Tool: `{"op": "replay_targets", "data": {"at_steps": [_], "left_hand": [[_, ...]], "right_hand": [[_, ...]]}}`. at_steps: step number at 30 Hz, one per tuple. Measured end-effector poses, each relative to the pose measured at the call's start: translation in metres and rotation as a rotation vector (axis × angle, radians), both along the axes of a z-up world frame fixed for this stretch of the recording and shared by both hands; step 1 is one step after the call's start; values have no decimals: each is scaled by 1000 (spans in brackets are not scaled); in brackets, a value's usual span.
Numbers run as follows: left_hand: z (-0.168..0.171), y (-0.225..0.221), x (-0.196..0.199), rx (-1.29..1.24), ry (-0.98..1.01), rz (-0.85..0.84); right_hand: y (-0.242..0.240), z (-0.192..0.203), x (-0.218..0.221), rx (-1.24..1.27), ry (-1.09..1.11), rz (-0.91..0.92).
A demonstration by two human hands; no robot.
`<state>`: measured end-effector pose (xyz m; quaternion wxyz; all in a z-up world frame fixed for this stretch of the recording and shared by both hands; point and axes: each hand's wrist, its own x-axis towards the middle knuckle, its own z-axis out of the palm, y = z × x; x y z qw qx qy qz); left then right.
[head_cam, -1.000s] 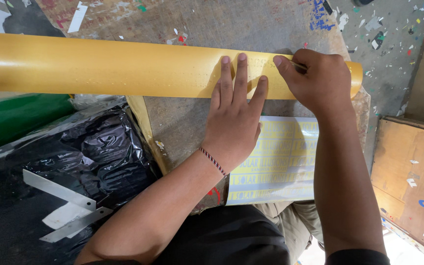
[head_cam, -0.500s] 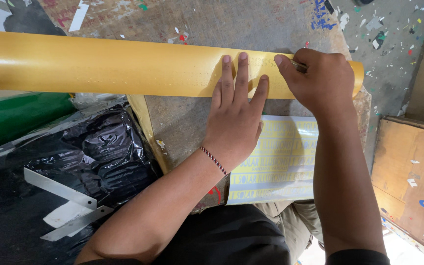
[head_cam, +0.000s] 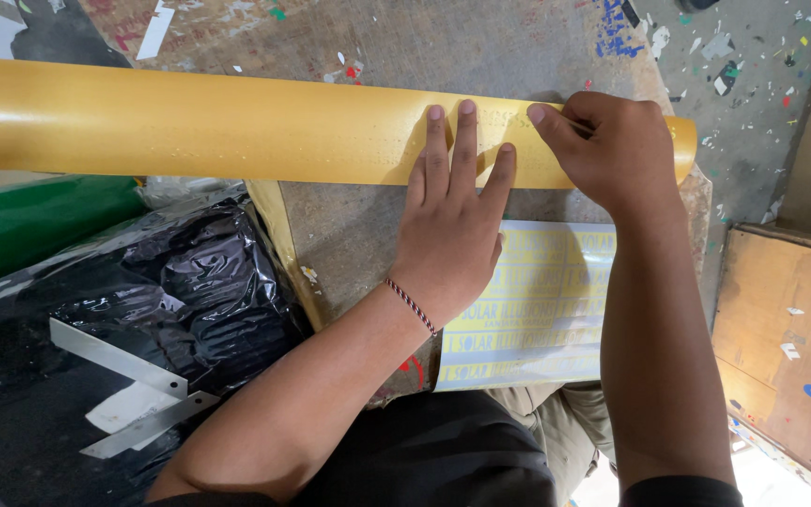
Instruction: The person sits on the floor and uses a weeding tool to remove excess vinyl from a printed sheet. They repeatedly lift the sheet to inspect the progress and continue weeding the remaining areas.
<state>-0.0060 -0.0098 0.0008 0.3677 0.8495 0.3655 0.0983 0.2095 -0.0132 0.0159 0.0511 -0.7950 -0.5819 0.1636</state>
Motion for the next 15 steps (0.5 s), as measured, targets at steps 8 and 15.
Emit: {"op": "replay_targets", "data": {"at_steps": [8, 15], "left_hand": [[0, -1, -1, 2, -10, 8], [-1, -1, 0, -1, 1, 1]], "right_hand": [[-1, 1, -3, -5, -26, -16], [-1, 3, -5, 11, -43, 1]]}}
